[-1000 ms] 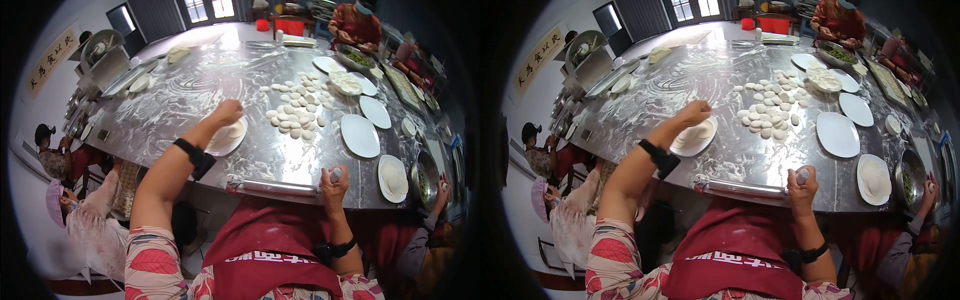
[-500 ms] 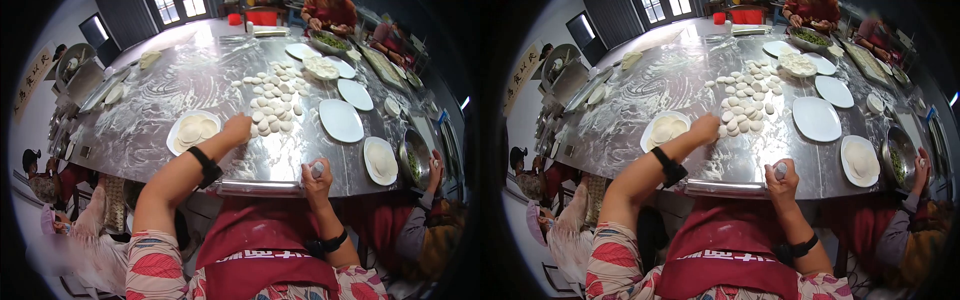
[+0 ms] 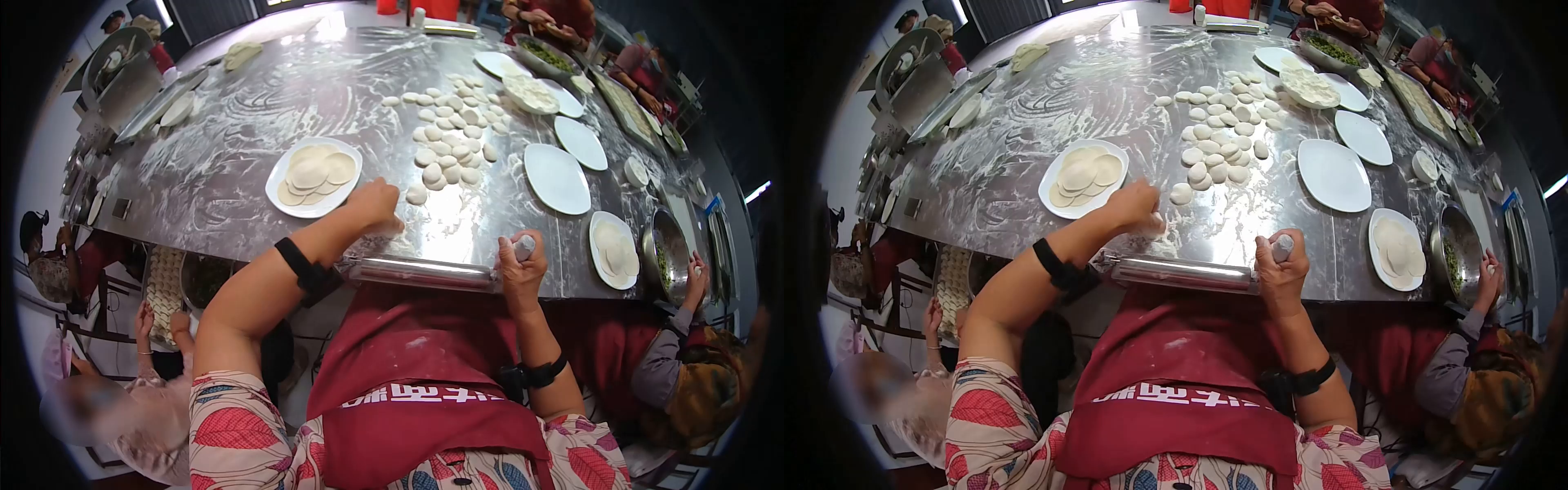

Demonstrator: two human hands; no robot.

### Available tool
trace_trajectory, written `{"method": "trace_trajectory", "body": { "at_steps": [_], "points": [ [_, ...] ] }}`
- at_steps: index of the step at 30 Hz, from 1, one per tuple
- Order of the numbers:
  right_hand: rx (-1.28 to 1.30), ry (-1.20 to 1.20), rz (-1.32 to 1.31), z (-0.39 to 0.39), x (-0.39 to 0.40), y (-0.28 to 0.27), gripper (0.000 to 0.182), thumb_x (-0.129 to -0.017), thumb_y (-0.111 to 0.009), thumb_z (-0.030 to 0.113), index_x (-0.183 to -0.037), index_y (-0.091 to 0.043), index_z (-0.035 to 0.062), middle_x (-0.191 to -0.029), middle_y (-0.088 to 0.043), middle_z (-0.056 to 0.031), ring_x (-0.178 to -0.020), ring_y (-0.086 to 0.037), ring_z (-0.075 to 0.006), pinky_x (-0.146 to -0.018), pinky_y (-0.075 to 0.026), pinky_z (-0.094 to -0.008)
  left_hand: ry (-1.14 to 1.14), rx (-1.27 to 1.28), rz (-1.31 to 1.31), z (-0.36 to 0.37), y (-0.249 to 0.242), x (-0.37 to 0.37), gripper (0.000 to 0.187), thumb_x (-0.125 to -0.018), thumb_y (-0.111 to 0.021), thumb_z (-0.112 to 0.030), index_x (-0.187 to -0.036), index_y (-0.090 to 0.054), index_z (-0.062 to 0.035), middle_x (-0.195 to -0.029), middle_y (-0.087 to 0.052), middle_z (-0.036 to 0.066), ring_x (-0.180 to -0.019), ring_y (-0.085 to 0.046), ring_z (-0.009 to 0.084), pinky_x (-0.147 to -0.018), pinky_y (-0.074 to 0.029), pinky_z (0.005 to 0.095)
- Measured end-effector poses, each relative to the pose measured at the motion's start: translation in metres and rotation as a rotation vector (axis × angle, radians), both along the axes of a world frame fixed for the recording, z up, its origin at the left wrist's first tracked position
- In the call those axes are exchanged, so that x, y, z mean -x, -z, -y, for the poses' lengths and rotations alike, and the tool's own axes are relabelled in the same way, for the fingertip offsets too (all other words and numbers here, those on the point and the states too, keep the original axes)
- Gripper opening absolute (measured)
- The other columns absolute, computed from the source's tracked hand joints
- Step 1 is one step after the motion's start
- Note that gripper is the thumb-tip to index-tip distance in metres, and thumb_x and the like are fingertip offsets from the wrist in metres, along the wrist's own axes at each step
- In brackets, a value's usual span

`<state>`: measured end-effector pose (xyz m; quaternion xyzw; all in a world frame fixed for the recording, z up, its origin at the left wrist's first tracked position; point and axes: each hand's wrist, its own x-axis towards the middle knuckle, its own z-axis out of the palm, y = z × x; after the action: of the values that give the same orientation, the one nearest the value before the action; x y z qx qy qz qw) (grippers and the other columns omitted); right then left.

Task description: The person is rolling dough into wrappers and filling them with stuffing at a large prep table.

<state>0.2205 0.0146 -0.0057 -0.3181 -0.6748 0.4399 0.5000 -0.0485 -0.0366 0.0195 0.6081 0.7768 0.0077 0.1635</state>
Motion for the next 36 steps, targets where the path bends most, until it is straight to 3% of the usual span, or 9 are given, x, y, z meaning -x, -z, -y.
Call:
{"method": "trace_trajectory", "body": {
  "at_steps": [1, 7, 13, 17, 21, 26, 31, 34, 36],
  "points": [
    [-0.003, 0.005, 0.006, 0.0, 0.001, 0.0, 0.018, -0.084, -0.062, 0.001, -0.085, -0.045, 0.0065, -0.059, -0.05, 0.0, -0.049, -0.048, -0.0057, -0.044, -0.038, -0.0214, 0.025, 0.063, -0.019, 0.001, 0.0, -0.002, 0.053, -0.069, -0.073, -0.032, -0.108, -0.053, -0.0026, -0.107, -0.057, 0.02, -0.104, -0.055, 0.0339, -0.084, -0.047, 0.042],
    [0.056, -0.03, -0.029, 0.004, -0.001, -0.002, 0.017, -0.085, -0.061, 0.003, -0.086, -0.044, 0.0069, -0.059, -0.049, 0.0001, -0.049, -0.048, -0.0056, -0.043, -0.037, -0.0209, -0.028, -0.159, 0.171, 0.008, 0.005, -0.024, 0.033, -0.068, -0.074, -0.025, -0.089, -0.059, -0.0033, -0.086, -0.063, 0.015, -0.083, -0.061, 0.0315, -0.073, -0.048, 0.0373],
    [-0.109, -0.02, 0.087, -0.011, 0.012, -0.027, 0.018, -0.084, -0.062, 0.003, -0.085, -0.045, 0.0061, -0.058, -0.051, -0.0004, -0.048, -0.048, -0.0057, -0.042, -0.037, -0.0217, -0.044, -0.241, 0.805, -0.021, 0.03, -0.04, 0.025, -0.071, -0.072, -0.016, -0.089, -0.067, -0.0001, -0.08, -0.066, 0.012, -0.074, -0.063, 0.0178, -0.069, -0.049, 0.0302],
    [-0.06, -0.009, 0.081, -0.042, 0.036, -0.015, 0.016, -0.084, -0.062, 0.005, -0.085, -0.046, 0.0054, -0.057, -0.051, -0.0012, -0.047, -0.047, -0.0058, -0.041, -0.037, -0.0227, -0.005, -0.255, 0.607, -0.026, 0.026, -0.057, 0.015, -0.072, -0.069, -0.012, -0.085, -0.071, -0.0047, -0.077, -0.068, 0.011, -0.07, -0.064, 0.0162, -0.067, -0.049, 0.0288],
    [0.008, 0.0, 0.071, -0.039, 0.036, -0.006, 0.016, -0.084, -0.062, 0.006, -0.084, -0.046, 0.0048, -0.058, -0.052, -0.0007, -0.048, -0.048, -0.006, -0.042, -0.038, -0.023, 0.067, -0.327, 0.366, -0.018, 0.026, -0.065, 0.016, -0.07, -0.069, -0.013, -0.084, -0.071, -0.0054, -0.078, -0.068, 0.014, -0.07, -0.065, 0.0254, -0.067, -0.05, 0.0336],
    [-0.003, 0.029, 0.054, -0.025, 0.018, 0.002, 0.016, -0.082, -0.062, 0.004, -0.086, -0.047, 0.0032, -0.062, -0.053, -0.0009, -0.05, -0.049, -0.0069, -0.043, -0.038, -0.0241, -0.148, -0.315, 0.45, -0.002, 0.025, -0.068, 0.018, -0.074, -0.066, -0.022, -0.084, -0.072, -0.0086, -0.078, -0.067, 0.013, -0.075, -0.065, 0.0283, -0.069, -0.05, 0.0375],
    [-0.138, 0.079, 0.154, -0.053, 0.044, 0.0, 0.018, -0.082, -0.063, 0.005, -0.09, -0.047, 0.0012, -0.063, -0.055, -0.0036, -0.052, -0.05, -0.0088, -0.045, -0.04, -0.025, -0.013, -0.211, 0.387, -0.025, 0.015, -0.077, 0.015, -0.073, -0.064, -0.018, -0.08, -0.07, -0.0064, -0.076, -0.066, 0.015, -0.072, -0.064, 0.0286, -0.067, -0.049, 0.0373],
    [-0.076, 0.062, 0.134, -0.025, 0.023, -0.012, 0.019, -0.082, -0.063, 0.005, -0.092, -0.047, 0.0006, -0.064, -0.056, -0.0034, -0.053, -0.052, -0.0091, -0.046, -0.041, -0.0239, 0.142, -0.209, 0.371, -0.027, 0.025, -0.056, 0.014, -0.071, -0.063, -0.015, -0.077, -0.067, -0.0031, -0.073, -0.065, 0.015, -0.066, -0.063, 0.0273, -0.064, -0.049, 0.0357],
    [-0.033, 0.049, 0.118, -0.009, 0.005, 0.0, 0.021, -0.082, -0.061, 0.002, -0.098, -0.048, -0.0007, -0.066, -0.057, -0.0042, -0.054, -0.053, -0.0093, -0.048, -0.043, -0.0233, 0.086, -0.206, 0.5, -0.016, 0.025, -0.045, 0.013, -0.07, -0.062, -0.013, -0.077, -0.065, -0.0018, -0.072, -0.064, 0.015, -0.066, -0.063, 0.0267, -0.063, -0.049, 0.0357]
  ]
}}
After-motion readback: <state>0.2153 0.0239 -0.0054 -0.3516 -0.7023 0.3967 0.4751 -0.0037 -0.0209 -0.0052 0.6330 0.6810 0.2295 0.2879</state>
